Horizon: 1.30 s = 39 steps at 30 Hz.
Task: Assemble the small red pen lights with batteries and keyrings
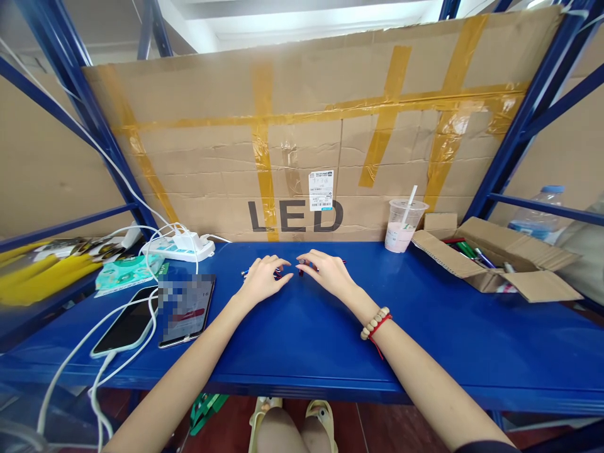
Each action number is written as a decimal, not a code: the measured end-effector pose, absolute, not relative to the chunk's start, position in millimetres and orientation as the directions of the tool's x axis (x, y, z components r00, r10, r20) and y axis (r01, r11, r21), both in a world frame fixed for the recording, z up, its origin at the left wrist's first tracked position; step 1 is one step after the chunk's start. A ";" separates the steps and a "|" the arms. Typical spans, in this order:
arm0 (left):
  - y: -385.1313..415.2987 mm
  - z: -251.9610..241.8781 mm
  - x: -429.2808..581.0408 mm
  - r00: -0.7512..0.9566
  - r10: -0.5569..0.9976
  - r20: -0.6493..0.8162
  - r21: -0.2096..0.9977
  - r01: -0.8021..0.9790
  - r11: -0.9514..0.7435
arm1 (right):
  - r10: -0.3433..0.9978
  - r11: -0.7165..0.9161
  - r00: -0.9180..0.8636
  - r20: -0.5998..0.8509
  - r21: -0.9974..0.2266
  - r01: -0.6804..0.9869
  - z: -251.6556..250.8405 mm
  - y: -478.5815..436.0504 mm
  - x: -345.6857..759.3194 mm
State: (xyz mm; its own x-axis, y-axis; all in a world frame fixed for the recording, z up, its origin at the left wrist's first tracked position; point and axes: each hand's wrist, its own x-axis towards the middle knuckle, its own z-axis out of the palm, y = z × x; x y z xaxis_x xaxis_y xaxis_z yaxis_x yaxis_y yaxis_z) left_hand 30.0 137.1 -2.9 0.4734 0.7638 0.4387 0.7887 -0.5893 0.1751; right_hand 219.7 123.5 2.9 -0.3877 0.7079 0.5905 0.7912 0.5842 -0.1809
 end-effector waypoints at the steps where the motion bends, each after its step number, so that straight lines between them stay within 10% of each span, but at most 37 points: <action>1: 136.8 -3.4 30.3 0.480 0.759 0.441 0.168 0.786 -0.595 | 0.701 0.584 -0.383 0.602 -0.176 0.793 2.3 124.0 220.0; 12: 134.8 -6.9 37.9 0.514 0.687 0.513 0.102 0.759 -0.644 | 0.412 0.691 -0.366 0.834 -0.025 0.723 5.9 116.1 211.6; 28: 132.6 -7.9 38.5 0.493 0.584 0.645 0.091 0.710 -0.699 | 0.574 0.681 -0.400 0.714 -0.146 0.717 6.6 115.1 211.7; 39: 135.3 -11.9 39.1 0.426 0.621 0.658 0.124 0.752 -0.648 | 0.904 0.425 -0.137 0.405 -0.885 0.191 6.9 121.7 203.8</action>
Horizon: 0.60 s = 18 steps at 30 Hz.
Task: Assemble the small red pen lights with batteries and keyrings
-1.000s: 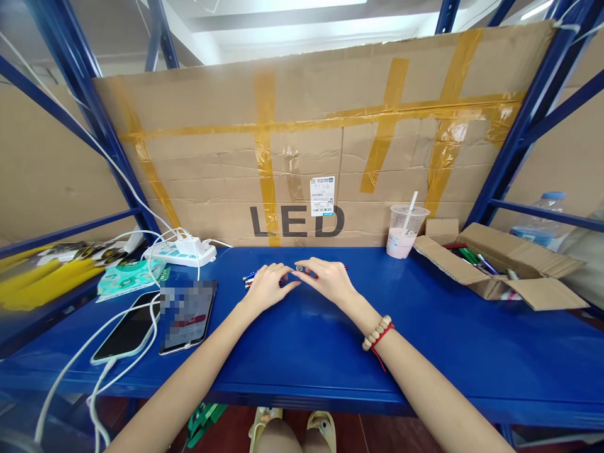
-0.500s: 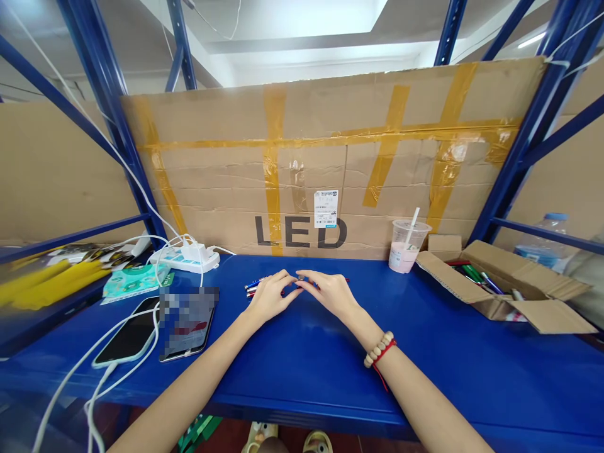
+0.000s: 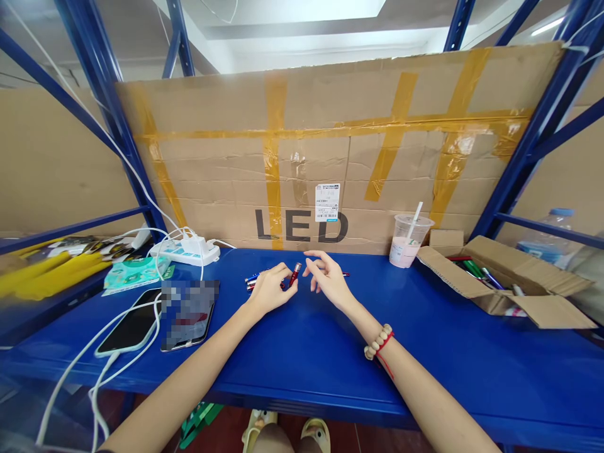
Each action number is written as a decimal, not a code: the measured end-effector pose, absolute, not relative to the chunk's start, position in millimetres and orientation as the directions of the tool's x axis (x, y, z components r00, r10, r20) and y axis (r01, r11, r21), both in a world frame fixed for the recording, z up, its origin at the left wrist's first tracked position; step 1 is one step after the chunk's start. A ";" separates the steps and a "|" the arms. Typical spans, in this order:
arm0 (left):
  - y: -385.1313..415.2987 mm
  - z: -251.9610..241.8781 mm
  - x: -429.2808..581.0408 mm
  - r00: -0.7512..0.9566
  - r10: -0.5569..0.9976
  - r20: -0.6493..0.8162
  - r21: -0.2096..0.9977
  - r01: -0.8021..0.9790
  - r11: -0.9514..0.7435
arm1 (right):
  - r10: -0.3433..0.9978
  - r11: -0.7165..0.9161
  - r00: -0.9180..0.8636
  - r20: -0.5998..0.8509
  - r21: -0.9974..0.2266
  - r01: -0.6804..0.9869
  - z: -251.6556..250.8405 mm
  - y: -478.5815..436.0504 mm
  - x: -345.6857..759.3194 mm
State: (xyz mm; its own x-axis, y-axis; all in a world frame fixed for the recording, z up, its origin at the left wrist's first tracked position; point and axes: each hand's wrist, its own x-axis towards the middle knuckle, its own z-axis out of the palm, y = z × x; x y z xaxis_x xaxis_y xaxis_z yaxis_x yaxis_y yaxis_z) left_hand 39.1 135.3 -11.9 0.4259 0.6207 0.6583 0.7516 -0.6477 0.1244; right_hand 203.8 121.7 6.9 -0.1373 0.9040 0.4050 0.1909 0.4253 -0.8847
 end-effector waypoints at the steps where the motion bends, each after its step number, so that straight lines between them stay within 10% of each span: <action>1: 134.9 -11.6 39.0 0.438 0.619 0.652 0.120 0.746 -0.655 | 0.908 0.417 -0.136 0.397 -0.889 0.188 6.3 122.6 203.7; 18: 126.6 0.9 34.3 0.413 0.553 0.724 0.185 0.656 -0.732 | 0.807 0.528 -0.253 0.534 -0.459 0.714 4.5 125.3 215.7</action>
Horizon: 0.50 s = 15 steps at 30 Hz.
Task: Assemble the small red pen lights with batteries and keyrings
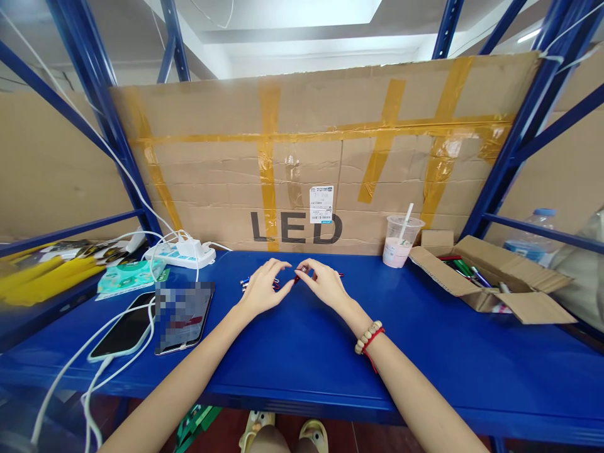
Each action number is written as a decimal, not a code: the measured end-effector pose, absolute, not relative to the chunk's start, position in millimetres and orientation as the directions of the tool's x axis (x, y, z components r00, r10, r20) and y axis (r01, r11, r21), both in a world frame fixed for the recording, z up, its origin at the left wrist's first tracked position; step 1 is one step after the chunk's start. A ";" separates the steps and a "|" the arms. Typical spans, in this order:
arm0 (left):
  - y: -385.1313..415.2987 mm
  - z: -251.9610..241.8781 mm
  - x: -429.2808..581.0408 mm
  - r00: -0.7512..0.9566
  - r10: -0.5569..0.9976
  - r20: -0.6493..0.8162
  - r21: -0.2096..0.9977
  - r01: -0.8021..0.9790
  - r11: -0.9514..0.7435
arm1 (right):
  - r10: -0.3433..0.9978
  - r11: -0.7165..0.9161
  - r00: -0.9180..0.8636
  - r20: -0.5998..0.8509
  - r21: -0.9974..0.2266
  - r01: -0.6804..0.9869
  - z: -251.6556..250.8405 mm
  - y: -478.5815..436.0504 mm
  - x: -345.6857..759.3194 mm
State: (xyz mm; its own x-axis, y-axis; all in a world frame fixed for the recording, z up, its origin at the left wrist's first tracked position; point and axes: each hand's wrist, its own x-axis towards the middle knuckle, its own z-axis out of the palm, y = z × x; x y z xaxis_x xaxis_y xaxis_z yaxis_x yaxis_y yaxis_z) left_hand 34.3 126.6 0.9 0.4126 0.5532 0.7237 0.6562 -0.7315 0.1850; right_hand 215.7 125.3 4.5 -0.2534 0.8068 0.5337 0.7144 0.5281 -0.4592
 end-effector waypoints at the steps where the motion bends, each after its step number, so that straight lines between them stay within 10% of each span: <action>1: 124.4 4.3 33.9 0.359 0.532 0.767 0.224 0.627 -0.746 | 0.793 0.532 -0.266 0.549 -0.409 0.742 5.6 125.2 218.0; 8: 56.3 43.2 51.7 -0.001 0.542 0.840 0.533 0.189 -0.825 | 0.764 0.533 -0.298 0.572 -0.300 0.791 9.5 125.8 231.6; 15: -83.6 25.1 34.3 0.459 0.792 0.401 0.906 -0.071 -0.418 | 0.761 0.539 -0.282 0.584 -0.328 0.775 8.1 128.0 234.9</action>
State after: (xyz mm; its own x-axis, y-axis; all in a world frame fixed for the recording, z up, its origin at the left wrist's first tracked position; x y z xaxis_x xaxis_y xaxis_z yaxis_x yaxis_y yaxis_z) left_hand 34.3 -83.6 25.1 0.4595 0.7923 0.4014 -0.0710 -0.4176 0.9058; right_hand 234.9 128.0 8.1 -0.2823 0.7611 0.5839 0.7755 0.5394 -0.3282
